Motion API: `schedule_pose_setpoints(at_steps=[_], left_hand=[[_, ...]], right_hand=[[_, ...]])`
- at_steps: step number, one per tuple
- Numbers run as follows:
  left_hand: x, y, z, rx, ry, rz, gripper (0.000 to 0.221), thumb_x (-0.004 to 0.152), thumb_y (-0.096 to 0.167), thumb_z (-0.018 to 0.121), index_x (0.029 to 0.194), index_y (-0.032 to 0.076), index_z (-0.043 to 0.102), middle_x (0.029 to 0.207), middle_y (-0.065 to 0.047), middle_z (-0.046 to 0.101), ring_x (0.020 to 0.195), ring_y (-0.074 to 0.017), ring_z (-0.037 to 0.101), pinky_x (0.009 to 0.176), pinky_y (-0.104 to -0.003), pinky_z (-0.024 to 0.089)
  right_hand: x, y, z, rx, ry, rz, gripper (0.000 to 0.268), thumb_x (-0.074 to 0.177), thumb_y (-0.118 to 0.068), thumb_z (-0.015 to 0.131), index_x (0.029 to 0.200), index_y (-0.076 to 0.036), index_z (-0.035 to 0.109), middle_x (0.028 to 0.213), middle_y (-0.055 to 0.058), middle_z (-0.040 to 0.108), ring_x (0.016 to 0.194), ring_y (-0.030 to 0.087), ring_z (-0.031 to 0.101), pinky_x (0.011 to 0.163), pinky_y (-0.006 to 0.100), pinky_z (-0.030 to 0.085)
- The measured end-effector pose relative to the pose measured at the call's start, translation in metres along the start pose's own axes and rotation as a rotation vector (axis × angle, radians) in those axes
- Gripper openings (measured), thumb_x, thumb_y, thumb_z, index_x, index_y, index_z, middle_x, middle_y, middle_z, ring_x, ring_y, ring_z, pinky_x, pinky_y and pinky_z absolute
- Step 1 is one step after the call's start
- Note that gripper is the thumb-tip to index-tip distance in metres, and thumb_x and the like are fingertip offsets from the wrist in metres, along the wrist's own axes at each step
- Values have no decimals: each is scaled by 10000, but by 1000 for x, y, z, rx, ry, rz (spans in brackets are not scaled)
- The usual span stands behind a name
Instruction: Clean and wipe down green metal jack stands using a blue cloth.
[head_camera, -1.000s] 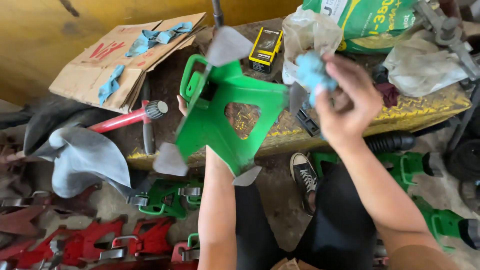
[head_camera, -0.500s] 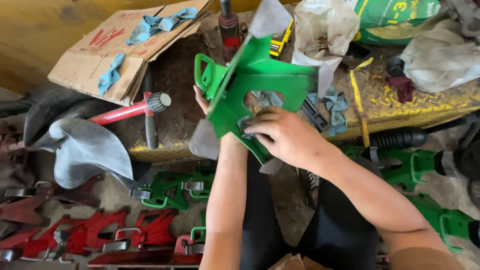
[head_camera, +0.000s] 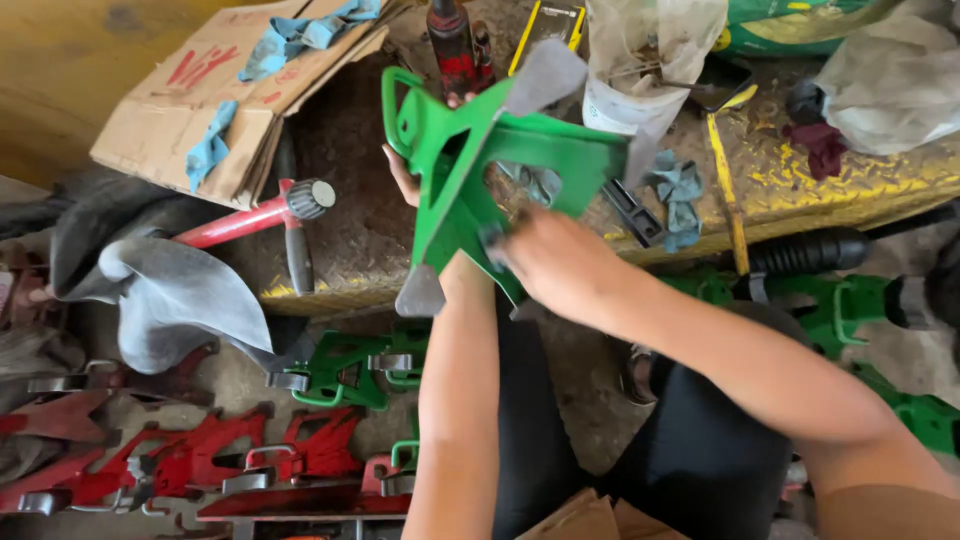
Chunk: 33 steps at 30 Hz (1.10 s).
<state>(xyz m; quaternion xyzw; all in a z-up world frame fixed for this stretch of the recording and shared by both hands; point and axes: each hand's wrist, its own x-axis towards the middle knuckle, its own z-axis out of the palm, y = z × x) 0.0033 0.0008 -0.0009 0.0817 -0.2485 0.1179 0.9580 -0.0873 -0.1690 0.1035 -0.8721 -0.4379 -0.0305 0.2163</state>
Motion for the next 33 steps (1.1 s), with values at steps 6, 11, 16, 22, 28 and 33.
schedule_pose_setpoints(at_steps=[6, 11, 16, 22, 28, 33], left_hand=[[10, 10, -41, 20, 107, 33, 853, 1006, 633, 513, 1474, -75, 428, 1325, -287, 545, 1278, -455, 526, 1187, -596, 374], [7, 4, -29, 75, 180, -137, 772, 1024, 582, 520, 1387, -99, 537, 1256, -271, 633, 1174, -397, 603, 1132, -533, 444], [15, 19, -48, 299, 371, -122, 640, 993, 509, 537, 1330, -32, 594, 1191, -217, 682, 1113, -386, 639, 1064, -510, 483], [6, 40, -31, 317, 321, -107, 671, 936, 555, 543, 1266, -24, 615, 1129, -231, 693, 1060, -398, 664, 1024, -517, 512], [0, 48, -16, 120, 277, -66, 749, 888, 593, 583, 1289, -39, 560, 1169, -236, 639, 1112, -379, 618, 1065, -507, 480], [0, 58, -34, -49, 335, -47, 853, 870, 591, 636, 1334, -112, 503, 1190, -253, 600, 1132, -371, 585, 1100, -487, 445]], right_hand=[[-6, 10, 28, 196, -50, -25, 164, 860, -88, 641, 957, -70, 773, 947, 135, 729, 918, 348, 692, 836, 451, 559], [29, 35, 53, 17, 381, -126, 266, 749, -33, 685, 1012, -33, 728, 1059, 172, 697, 1033, 417, 670, 890, 471, 551], [7, 13, 23, 204, 42, 52, 220, 783, -42, 686, 995, -39, 745, 1022, 176, 708, 967, 371, 685, 883, 441, 553], [-17, 25, 25, 241, -119, -85, 217, 746, 38, 641, 898, -38, 777, 986, 142, 723, 972, 326, 684, 893, 434, 551], [-21, 19, -2, -168, 14, 183, 310, 722, 46, 632, 981, -44, 778, 1041, 185, 681, 1026, 362, 647, 837, 433, 566], [-25, -11, 45, 347, -94, 64, 251, 838, -45, 660, 1061, -68, 772, 1070, 117, 699, 994, 302, 686, 912, 419, 577]])
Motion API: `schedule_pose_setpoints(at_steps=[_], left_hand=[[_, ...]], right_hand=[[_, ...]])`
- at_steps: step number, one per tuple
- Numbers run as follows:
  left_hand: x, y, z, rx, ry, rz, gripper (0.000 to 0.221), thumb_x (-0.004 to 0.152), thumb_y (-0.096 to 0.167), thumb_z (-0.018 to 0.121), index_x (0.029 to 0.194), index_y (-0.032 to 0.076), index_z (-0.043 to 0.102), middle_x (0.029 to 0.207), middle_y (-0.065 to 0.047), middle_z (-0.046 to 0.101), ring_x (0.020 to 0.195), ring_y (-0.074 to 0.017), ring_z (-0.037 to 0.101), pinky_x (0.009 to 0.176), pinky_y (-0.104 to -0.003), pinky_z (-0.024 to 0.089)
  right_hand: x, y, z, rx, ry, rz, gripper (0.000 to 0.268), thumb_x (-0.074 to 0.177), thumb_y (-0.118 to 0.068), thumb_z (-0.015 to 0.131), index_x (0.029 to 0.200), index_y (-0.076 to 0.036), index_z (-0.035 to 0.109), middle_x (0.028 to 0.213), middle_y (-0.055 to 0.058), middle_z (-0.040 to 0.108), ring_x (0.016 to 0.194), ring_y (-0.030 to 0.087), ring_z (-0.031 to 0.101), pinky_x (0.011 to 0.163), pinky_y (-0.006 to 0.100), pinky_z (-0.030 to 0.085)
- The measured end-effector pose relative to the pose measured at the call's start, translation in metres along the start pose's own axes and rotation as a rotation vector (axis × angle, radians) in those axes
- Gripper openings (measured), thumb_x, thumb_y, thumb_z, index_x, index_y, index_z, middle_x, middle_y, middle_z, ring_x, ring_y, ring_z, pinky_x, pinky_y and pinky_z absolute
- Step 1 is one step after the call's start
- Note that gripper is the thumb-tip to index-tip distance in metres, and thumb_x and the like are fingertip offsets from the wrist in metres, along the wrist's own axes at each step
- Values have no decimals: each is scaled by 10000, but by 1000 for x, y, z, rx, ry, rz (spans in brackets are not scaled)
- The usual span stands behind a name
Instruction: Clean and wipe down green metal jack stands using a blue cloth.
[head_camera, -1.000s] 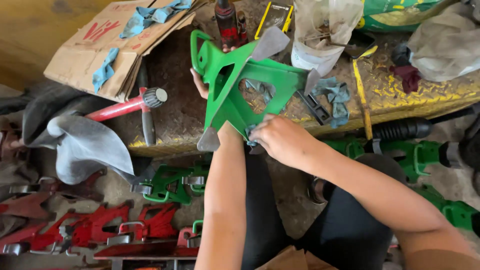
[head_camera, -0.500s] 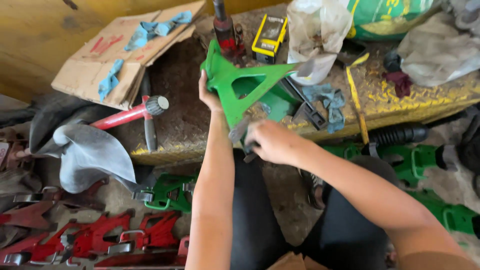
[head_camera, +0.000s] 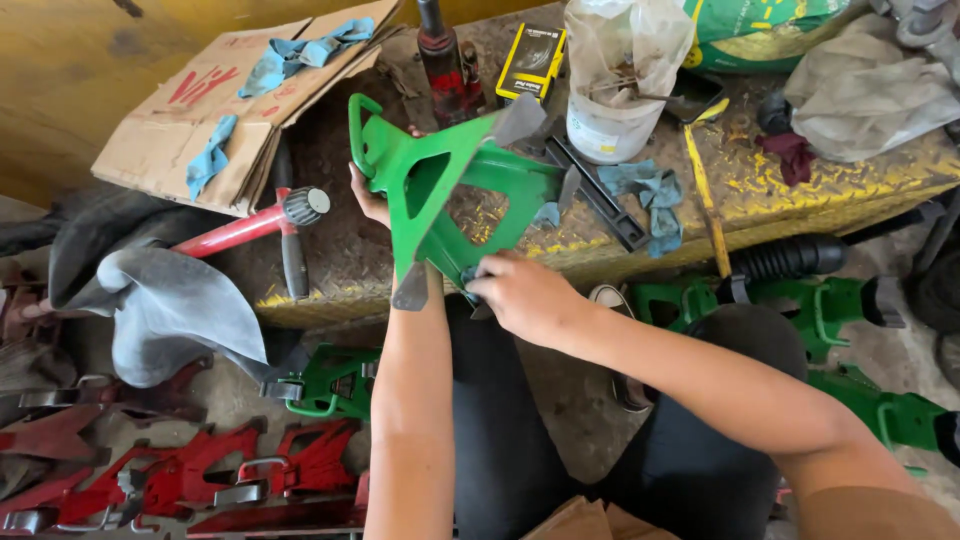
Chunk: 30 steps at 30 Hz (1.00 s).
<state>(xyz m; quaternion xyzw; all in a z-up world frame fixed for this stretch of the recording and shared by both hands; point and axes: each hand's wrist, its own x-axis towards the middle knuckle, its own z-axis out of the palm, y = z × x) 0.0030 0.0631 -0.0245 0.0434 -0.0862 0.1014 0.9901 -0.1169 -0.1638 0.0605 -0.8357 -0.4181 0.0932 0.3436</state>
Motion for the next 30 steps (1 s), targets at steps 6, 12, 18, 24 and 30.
schedule_pose_setpoints(at_steps=[6, 12, 18, 24, 30], left_hand=[[-3, 1, 6, 65, -129, 137, 839, 829, 571, 680, 1371, -37, 478, 1185, -258, 553, 1131, -361, 553, 1084, -492, 434], [-12, -2, 21, -107, -83, 40, 853, 836, 583, 665, 1337, -86, 490, 1195, -255, 553, 1132, -356, 551, 1086, -471, 439], [-15, 1, 24, 47, -57, 1, 823, 860, 608, 620, 1286, -91, 540, 1179, -227, 613, 1126, -347, 583, 1092, -469, 442], [-11, -7, 33, 350, -47, 110, 717, 899, 583, 569, 1275, -28, 576, 1128, -238, 656, 1073, -384, 634, 1032, -525, 491], [-7, -12, 19, 395, 107, 82, 674, 913, 545, 544, 1276, -21, 594, 1120, -230, 662, 1051, -408, 646, 1021, -528, 507]], right_hand=[[7, 12, -26, -477, 239, 41, 177, 914, -89, 700, 1073, -58, 771, 1102, 161, 683, 1033, 330, 637, 869, 448, 545], [10, 2, -39, -867, 428, 109, 330, 736, -96, 706, 1057, -97, 783, 1115, 91, 697, 1123, 272, 588, 975, 434, 431], [7, 5, -57, -820, 416, 177, 359, 731, -139, 713, 1079, -88, 788, 998, 128, 685, 1027, 310, 597, 837, 493, 422], [20, 32, -38, -846, 111, 413, 137, 870, -106, 636, 869, -85, 772, 914, 141, 661, 917, 289, 660, 965, 484, 445], [15, 35, -42, -857, 354, 350, 108, 708, -113, 664, 714, -40, 743, 1021, 176, 626, 1035, 330, 631, 737, 408, 549]])
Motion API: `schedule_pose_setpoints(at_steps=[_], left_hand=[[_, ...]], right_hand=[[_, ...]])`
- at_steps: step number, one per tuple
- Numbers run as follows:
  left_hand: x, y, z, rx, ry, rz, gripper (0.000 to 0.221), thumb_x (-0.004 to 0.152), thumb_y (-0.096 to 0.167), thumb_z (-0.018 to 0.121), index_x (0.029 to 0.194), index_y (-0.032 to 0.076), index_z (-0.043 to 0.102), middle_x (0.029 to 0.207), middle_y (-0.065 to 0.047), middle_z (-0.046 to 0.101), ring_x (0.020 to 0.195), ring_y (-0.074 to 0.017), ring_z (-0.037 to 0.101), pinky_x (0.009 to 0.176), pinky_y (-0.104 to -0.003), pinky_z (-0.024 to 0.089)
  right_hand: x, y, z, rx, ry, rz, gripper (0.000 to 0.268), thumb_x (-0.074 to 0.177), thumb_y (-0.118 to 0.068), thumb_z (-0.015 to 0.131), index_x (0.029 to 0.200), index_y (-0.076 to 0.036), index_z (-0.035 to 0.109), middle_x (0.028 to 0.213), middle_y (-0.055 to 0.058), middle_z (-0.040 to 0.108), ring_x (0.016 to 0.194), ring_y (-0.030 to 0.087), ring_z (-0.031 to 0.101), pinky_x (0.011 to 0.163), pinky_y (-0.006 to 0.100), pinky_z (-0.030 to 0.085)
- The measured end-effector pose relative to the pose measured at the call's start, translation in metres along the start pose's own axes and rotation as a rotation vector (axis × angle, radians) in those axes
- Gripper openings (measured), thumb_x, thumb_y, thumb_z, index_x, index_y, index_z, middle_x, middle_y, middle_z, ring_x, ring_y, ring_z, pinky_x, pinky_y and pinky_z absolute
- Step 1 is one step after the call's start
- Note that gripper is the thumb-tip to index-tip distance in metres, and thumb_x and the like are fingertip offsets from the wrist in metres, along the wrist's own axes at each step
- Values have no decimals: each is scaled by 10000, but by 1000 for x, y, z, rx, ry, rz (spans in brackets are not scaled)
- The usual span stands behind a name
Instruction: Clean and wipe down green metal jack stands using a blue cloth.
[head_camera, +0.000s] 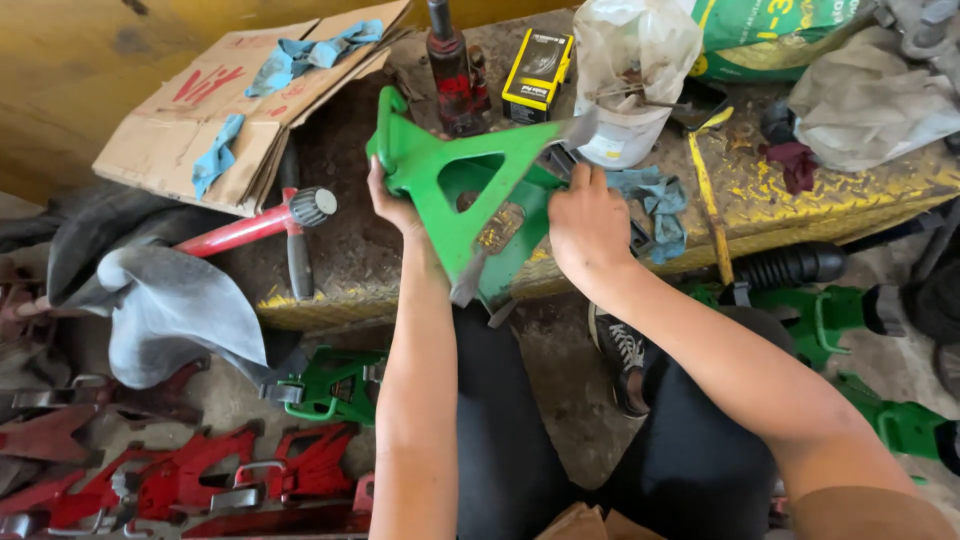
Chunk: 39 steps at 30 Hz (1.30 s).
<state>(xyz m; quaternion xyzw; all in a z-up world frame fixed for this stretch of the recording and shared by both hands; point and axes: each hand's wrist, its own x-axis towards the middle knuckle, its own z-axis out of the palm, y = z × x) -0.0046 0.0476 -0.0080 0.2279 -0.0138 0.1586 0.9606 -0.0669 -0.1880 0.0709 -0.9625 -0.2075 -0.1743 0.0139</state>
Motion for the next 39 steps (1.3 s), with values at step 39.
schedule_pose_setpoints(at_steps=[39], left_hand=[[-29, 11, 34, -135, -4, 123, 637, 902, 542, 535, 1305, 53, 601, 1138, -224, 664, 1091, -374, 633, 1032, -522, 490]], right_hand=[[3, 12, -6, 366, -51, -174, 427, 779, 28, 593, 1190, 23, 709, 1258, 192, 568, 1194, 411, 536, 886, 429, 571]])
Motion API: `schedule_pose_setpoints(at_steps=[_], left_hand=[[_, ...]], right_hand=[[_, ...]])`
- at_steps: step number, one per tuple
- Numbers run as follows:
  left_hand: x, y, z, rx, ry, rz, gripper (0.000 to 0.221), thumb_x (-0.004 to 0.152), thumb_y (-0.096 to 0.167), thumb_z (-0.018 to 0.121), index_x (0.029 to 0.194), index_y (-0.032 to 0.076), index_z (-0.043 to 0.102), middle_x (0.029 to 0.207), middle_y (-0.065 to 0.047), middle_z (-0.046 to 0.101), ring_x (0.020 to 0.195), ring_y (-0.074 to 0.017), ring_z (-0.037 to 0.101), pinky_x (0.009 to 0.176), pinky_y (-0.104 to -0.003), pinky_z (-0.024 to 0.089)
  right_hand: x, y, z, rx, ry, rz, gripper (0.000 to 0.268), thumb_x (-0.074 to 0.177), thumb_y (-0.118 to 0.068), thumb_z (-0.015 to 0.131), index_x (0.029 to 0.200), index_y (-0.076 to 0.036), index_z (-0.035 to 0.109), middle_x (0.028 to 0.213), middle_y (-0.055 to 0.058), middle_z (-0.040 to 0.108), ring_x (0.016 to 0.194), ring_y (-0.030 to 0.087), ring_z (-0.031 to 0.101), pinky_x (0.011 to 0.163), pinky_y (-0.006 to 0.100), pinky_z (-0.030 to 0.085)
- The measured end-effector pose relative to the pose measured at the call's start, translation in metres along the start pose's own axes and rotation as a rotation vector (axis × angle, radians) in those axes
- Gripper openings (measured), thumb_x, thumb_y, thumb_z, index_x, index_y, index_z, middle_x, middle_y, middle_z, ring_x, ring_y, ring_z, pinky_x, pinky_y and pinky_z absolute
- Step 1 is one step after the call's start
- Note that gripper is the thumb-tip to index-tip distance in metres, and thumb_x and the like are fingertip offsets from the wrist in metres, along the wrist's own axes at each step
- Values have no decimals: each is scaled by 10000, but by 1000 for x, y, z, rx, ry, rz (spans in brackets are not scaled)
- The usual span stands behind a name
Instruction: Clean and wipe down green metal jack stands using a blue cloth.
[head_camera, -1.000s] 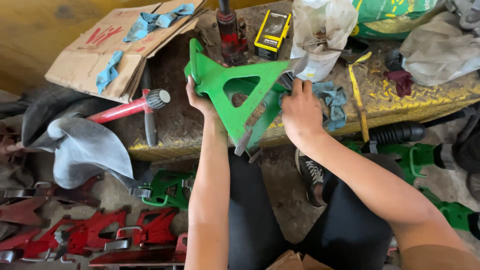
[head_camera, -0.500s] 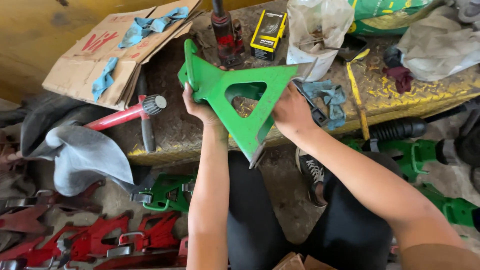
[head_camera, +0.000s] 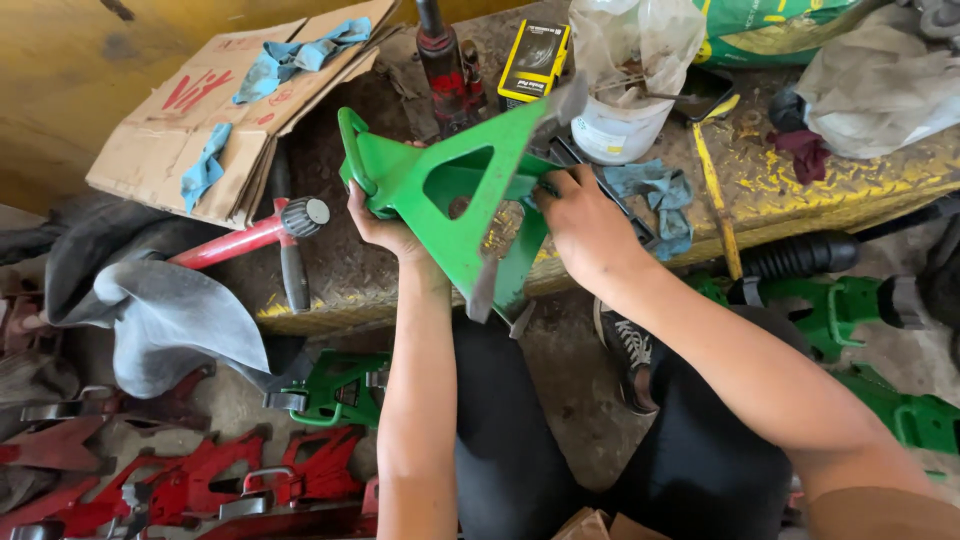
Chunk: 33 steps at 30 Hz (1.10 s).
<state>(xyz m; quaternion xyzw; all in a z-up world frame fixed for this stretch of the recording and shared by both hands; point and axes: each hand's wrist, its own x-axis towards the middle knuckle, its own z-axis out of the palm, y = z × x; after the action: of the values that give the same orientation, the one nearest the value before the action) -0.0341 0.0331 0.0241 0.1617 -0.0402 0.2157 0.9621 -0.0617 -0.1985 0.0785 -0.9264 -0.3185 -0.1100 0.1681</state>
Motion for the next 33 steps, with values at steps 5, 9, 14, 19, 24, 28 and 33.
schedule_pose_setpoints(at_steps=[5, 9, 14, 19, 24, 28, 33], left_hand=[[-22, -1, 22, 9, -124, 41, 701, 897, 555, 585, 1372, 40, 556, 1212, -225, 630, 1152, -365, 614, 1088, -535, 468], [-40, -22, 22, -390, -119, -52, 841, 851, 587, 638, 1408, -28, 501, 1298, -205, 592, 1243, -371, 594, 1161, -533, 440], [-47, -33, -3, -421, -22, 85, 947, 794, 562, 677, 1515, 0, 432, 1472, -216, 527, 1348, -375, 551, 1185, -572, 412], [-33, -37, 9, -329, 44, 160, 860, 823, 566, 634, 1471, 18, 496, 1430, -235, 552, 1313, -383, 568, 1150, -563, 442], [-37, -29, 8, -204, 138, 239, 786, 851, 570, 590, 1428, 36, 561, 1387, -253, 577, 1278, -391, 585, 1115, -554, 472], [-41, -17, 10, -250, 115, 196, 750, 847, 564, 580, 1395, 53, 583, 1334, -240, 603, 1242, -384, 603, 1100, -545, 484], [-44, -17, 4, -228, 95, 154, 748, 817, 560, 618, 1386, 75, 575, 1282, -208, 619, 1211, -365, 604, 1096, -533, 471]], right_hand=[[-2, -16, -43, 118, 164, 95, 385, 814, 34, 615, 1175, -16, 737, 1244, 175, 534, 1196, 385, 537, 965, 460, 542], [-10, -40, -77, 51, 354, 78, 474, 774, 64, 627, 1231, -6, 730, 1332, 212, 508, 1273, 418, 506, 957, 439, 520], [-8, -54, -88, -12, 403, -31, 496, 718, 27, 666, 1197, 154, 652, 1347, 267, 463, 1233, 452, 477, 971, 465, 526], [2, -42, -55, 97, 454, -14, 292, 919, -24, 728, 1201, 41, 694, 1289, 169, 551, 1300, 386, 530, 1045, 436, 522], [12, -40, -39, 41, 418, 4, 357, 776, 14, 713, 1133, 21, 721, 1221, 137, 653, 1275, 406, 549, 963, 425, 506], [25, -31, -35, 124, 387, -15, 385, 747, 70, 684, 1121, -11, 733, 1183, 129, 672, 1176, 376, 582, 993, 434, 522], [37, -40, -20, 259, 364, -93, 391, 723, 97, 667, 1085, -36, 738, 1156, 129, 691, 1149, 363, 620, 971, 445, 533]])
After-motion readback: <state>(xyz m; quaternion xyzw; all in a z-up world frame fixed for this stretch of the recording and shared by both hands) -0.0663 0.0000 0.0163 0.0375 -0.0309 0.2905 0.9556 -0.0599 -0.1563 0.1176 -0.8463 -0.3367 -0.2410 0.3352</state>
